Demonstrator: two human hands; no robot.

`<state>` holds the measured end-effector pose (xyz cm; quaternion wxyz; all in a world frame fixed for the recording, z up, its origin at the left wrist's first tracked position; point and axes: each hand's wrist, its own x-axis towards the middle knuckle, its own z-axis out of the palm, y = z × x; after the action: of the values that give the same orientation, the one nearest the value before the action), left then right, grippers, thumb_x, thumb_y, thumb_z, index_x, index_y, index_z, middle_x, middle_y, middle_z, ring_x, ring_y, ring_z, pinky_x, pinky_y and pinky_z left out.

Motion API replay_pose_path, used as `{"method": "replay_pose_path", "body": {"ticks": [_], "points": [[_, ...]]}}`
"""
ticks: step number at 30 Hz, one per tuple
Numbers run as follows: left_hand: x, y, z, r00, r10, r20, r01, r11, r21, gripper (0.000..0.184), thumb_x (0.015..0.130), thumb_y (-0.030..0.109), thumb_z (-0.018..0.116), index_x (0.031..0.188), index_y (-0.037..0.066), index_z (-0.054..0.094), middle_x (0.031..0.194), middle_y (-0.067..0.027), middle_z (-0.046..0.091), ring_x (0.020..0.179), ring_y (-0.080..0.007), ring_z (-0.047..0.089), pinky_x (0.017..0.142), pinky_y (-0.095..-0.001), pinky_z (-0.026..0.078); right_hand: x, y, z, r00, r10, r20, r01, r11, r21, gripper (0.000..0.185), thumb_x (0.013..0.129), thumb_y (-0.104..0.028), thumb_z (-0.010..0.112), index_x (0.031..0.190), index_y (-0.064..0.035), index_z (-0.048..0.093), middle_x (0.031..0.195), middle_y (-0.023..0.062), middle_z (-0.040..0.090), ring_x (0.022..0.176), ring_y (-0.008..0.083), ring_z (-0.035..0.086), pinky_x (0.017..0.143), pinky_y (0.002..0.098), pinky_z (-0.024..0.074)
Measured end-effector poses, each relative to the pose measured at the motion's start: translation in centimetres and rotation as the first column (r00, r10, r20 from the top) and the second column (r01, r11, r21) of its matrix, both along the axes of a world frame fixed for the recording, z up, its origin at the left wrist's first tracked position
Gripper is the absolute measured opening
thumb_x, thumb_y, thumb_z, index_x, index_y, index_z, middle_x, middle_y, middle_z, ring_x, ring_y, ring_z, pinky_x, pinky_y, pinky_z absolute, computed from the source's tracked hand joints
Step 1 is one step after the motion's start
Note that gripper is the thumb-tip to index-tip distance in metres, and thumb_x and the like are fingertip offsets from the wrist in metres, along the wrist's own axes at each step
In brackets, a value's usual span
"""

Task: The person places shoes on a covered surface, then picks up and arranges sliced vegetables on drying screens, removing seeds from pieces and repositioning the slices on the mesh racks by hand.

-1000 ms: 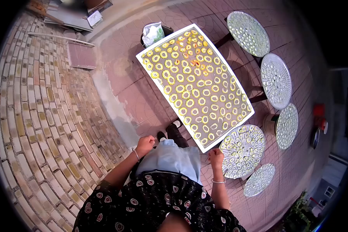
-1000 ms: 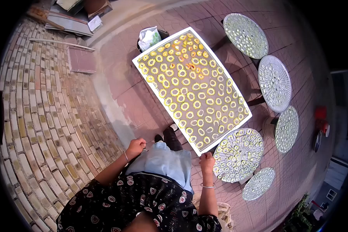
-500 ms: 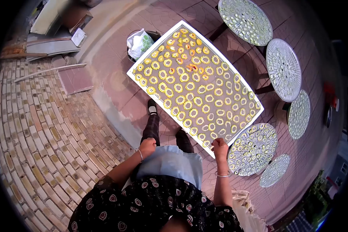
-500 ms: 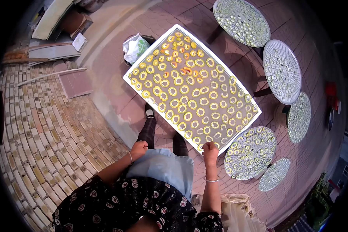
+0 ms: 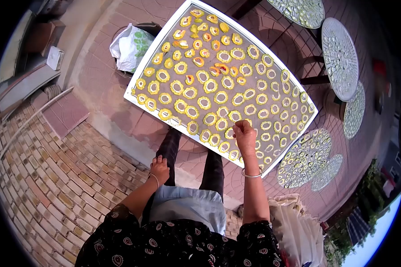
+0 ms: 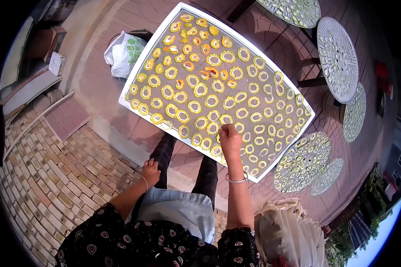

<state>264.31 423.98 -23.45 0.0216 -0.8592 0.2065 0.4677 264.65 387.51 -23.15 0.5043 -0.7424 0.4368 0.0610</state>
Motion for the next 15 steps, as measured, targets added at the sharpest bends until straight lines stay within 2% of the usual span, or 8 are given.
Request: {"method": "replay_pose_path", "body": {"ticks": [2,5,6,9,10,12,15], "points": [[-0.4,1.1,-1.6,0.997,-0.069,-0.041,0.072,0.995,0.075,0.053,0.083,0.029,0.058,0.128,0.006,0.041,0.141,-0.0173,0.027,0.116,-0.0425,0.035,0.098,-0.0505,0.033,3.0,-0.5,-2.5,0.999,-0.004,0.034,0.005,1.000,-0.027,0.012,0.078,-0.008,0.066,0.087,-0.0028,0.061,0.075,0.0108,0.066,0.066,0.0187,0.064,0.062,0.0306,0.0504],[1.0,0.1,-1.6,0.989,0.023,-0.143,-0.003,0.990,0.138,0.054,0.083,0.030,0.057,0.131,0.008,0.040,0.141,-0.0172,0.027,0.115,-0.0428,0.037,0.095,-0.0521,0.037,7.3,-1.4,-6.1,0.997,-0.026,0.068,0.027,0.999,-0.019,0.014,0.077,-0.008,0.066,0.089,-0.0032,0.061,0.079,0.0114,0.067,0.069,0.0201,0.064,0.064,0.0309,0.0506],[0.8,0.4,-2.1,0.996,0.006,-0.086,0.004,0.993,0.117,0.053,0.081,0.030,0.059,0.127,0.009,0.044,0.138,-0.0171,0.032,0.111,-0.0428,0.041,0.091,-0.0518,0.040,8.5,-1.6,-7.1,0.996,-0.039,0.077,0.039,0.999,-0.006,0.015,0.077,-0.008,0.066,0.090,-0.0032,0.061,0.080,0.0117,0.067,0.070,0.0205,0.065,0.064,0.0311,0.0506],[1.3,0.3,-3.2,0.998,0.014,-0.053,-0.007,0.992,0.125,0.050,0.079,0.030,0.061,0.122,0.008,0.048,0.131,-0.0171,0.039,0.106,-0.0418,0.045,0.089,-0.0500,0.041,12.1,-2.4,-9.2,0.993,0.047,0.113,-0.024,0.981,-0.192,0.018,0.076,-0.008,0.067,0.092,-0.0030,0.061,0.084,0.0117,0.067,0.071,0.0222,0.065,0.065,0.0325,0.0505],[1.3,0.4,-3.6,0.999,0.001,0.035,-0.004,0.997,0.071,0.043,0.076,0.029,0.062,0.111,0.006,0.052,0.120,-0.0164,0.046,0.100,-0.0390,0.048,0.085,-0.0490,0.043,13.1,-2.7,-9.9,0.994,0.042,0.102,-0.018,0.974,-0.224,0.019,0.076,-0.008,0.067,0.092,-0.0029,0.061,0.084,0.0118,0.067,0.071,0.0233,0.065,0.065,0.0331,0.0504],[1.3,0.4,-4.3,1.000,0.002,0.028,-0.004,0.997,0.082,0.040,0.074,0.028,0.063,0.105,0.006,0.053,0.115,-0.0161,0.048,0.097,-0.0376,0.049,0.082,-0.0490,0.044,14.8,-3.4,-11.5,0.996,0.034,0.084,-0.008,0.958,-0.286,0.021,0.074,-0.008,0.068,0.093,-0.0026,0.060,0.085,0.0121,0.066,0.072,0.0255,0.064,0.066,0.0344,0.0502],[1.7,0.6,-4.7,0.998,-0.005,0.065,0.002,0.999,0.054,0.037,0.071,0.027,0.064,0.099,0.006,0.052,0.107,-0.0157,0.049,0.094,-0.0365,0.050,0.078,-0.0489,0.045,16.8,-4.3,-13.6,0.986,0.126,0.107,-0.070,0.905,-0.420,0.022,0.072,-0.008,0.068,0.093,-0.0026,0.061,0.087,0.0136,0.065,0.072,0.0287,0.063,0.066,0.0361,0.0495]]}}
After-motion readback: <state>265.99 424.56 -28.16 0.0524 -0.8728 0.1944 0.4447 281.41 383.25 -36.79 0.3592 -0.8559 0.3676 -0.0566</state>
